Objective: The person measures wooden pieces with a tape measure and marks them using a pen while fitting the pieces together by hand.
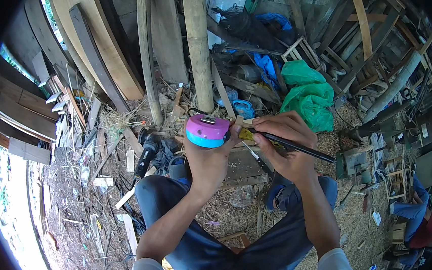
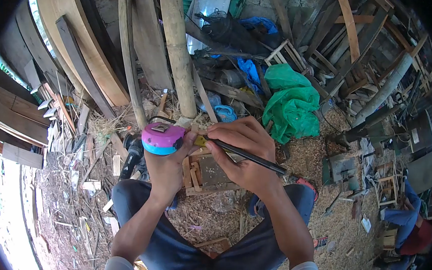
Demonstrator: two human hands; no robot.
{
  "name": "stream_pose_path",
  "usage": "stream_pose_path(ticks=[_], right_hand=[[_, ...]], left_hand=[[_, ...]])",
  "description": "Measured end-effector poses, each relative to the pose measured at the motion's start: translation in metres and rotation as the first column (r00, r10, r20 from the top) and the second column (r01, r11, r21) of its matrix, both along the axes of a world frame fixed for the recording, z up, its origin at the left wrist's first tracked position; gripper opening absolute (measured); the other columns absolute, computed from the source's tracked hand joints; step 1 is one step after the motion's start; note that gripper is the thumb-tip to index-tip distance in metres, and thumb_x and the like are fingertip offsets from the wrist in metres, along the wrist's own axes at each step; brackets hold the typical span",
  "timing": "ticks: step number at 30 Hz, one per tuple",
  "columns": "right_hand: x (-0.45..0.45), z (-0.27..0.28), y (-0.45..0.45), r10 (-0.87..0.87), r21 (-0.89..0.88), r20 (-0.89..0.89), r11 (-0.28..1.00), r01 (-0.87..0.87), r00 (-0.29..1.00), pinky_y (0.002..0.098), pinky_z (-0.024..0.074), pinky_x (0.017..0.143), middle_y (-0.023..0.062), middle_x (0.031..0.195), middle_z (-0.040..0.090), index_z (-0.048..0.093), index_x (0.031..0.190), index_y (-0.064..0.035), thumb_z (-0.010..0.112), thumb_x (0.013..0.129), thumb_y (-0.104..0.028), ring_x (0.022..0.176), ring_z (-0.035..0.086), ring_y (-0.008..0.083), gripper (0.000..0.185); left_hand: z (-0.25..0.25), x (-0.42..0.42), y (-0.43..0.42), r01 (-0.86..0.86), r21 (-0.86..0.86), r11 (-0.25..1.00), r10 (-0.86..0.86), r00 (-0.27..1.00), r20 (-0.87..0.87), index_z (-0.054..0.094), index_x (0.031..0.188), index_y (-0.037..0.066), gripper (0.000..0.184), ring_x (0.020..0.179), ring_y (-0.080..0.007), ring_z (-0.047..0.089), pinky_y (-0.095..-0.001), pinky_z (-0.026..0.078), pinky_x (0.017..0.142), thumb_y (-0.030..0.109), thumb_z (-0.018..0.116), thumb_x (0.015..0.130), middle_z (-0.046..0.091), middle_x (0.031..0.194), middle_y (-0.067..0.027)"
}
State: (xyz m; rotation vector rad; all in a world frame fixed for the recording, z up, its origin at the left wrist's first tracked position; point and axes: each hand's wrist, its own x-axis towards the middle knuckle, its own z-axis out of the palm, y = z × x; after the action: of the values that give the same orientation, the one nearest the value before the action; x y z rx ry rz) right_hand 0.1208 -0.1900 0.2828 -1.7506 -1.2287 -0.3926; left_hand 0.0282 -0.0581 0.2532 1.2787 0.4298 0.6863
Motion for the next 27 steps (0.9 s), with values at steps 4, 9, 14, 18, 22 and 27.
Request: stream_pose_path(ticks=[4, 9, 14, 18, 22, 27], right_hand=[[-0.0001, 0.0, 0.0007, 0.001, 0.0, -0.002, 1.0, -0.001, 1.0, 0.0329, 0.0495, 0.071, 0.0036, 0.091, 0.069, 0.068, 0.088, -0.0075, 0.073, 0.07, -0.004, 0.082, 0.061, 0.023, 0.019], [-0.0004, 0.0006, 0.0012, 0.0, -0.001, -0.008, 1.0, 0.0, 1.0, 0.0329, 0.0494, 0.071, 0.0032, 0.091, 0.069, 0.068, 0.087, -0.0075, 0.074, 0.07, -0.005, 0.082, 0.061, 0.023, 0.018], [-0.0005, -0.0001, 0.0016, -0.003, 0.004, -0.013, 1.0, 0.003, 1.0, 0.0329, 0.0493, 0.072, 0.0031, 0.09, 0.069, 0.068, 0.087, -0.0075, 0.074, 0.07, -0.005, 0.082, 0.061, 0.0229, 0.018], [-0.0008, 0.0005, 0.0012, -0.008, -0.01, -0.006, 1.0, 0.008, 1.0, 0.0329, 0.0494, 0.072, 0.0031, 0.091, 0.069, 0.069, 0.087, -0.0075, 0.074, 0.07, -0.005, 0.082, 0.061, 0.0228, 0.018], [-0.0009, 0.0018, 0.001, -0.01, -0.017, -0.004, 1.0, 0.01, 1.0, 0.0331, 0.0495, 0.072, 0.0031, 0.091, 0.07, 0.069, 0.087, -0.0078, 0.074, 0.07, -0.005, 0.082, 0.061, 0.0228, 0.018], [-0.0005, 0.001, 0.0013, -0.011, -0.006, 0.0, 1.0, 0.011, 1.0, 0.0331, 0.0496, 0.072, 0.0031, 0.09, 0.07, 0.069, 0.087, -0.0076, 0.074, 0.07, -0.005, 0.082, 0.062, 0.0228, 0.018]], left_hand=[[0.0047, -0.0004, -0.0009, 0.006, -0.028, 1.0, -0.006, 1.0, 0.015, 0.051, 0.093, -0.003, 0.023, 0.077, -0.0133, 0.064, -0.0273, 0.058, 0.066, 0.0, 0.07, 0.08, 0.064, 0.085, -0.0092], [0.0025, 0.0002, -0.0014, -0.001, -0.036, 0.999, 0.002, 0.999, 0.032, 0.05, 0.094, -0.003, 0.024, 0.078, -0.0138, 0.065, -0.0274, 0.058, 0.066, 0.0, 0.069, 0.08, 0.064, 0.086, -0.01], [0.0062, -0.0014, -0.002, 0.005, -0.029, 1.0, -0.004, 1.0, 0.011, 0.054, 0.094, -0.004, 0.019, 0.078, -0.0132, 0.064, -0.0271, 0.058, 0.068, 0.001, 0.068, 0.082, 0.063, 0.086, -0.0083], [0.006, -0.0013, -0.0023, 0.014, -0.035, 0.999, -0.014, 1.0, 0.004, 0.058, 0.093, -0.004, 0.014, 0.078, -0.0125, 0.063, -0.027, 0.057, 0.069, 0.002, 0.066, 0.083, 0.063, 0.086, -0.0068], [0.0043, -0.0011, -0.0017, 0.02, -0.011, 1.0, -0.019, 1.0, 0.014, 0.058, 0.093, -0.004, 0.014, 0.077, -0.0123, 0.063, -0.0269, 0.057, 0.069, 0.002, 0.066, 0.083, 0.063, 0.086, -0.0071], [0.0046, -0.0008, -0.0011, 0.003, -0.011, 1.0, -0.003, 1.0, -0.01, 0.05, 0.095, -0.003, 0.026, 0.077, -0.0131, 0.064, -0.0268, 0.057, 0.066, 0.001, 0.071, 0.08, 0.064, 0.087, -0.0098]])
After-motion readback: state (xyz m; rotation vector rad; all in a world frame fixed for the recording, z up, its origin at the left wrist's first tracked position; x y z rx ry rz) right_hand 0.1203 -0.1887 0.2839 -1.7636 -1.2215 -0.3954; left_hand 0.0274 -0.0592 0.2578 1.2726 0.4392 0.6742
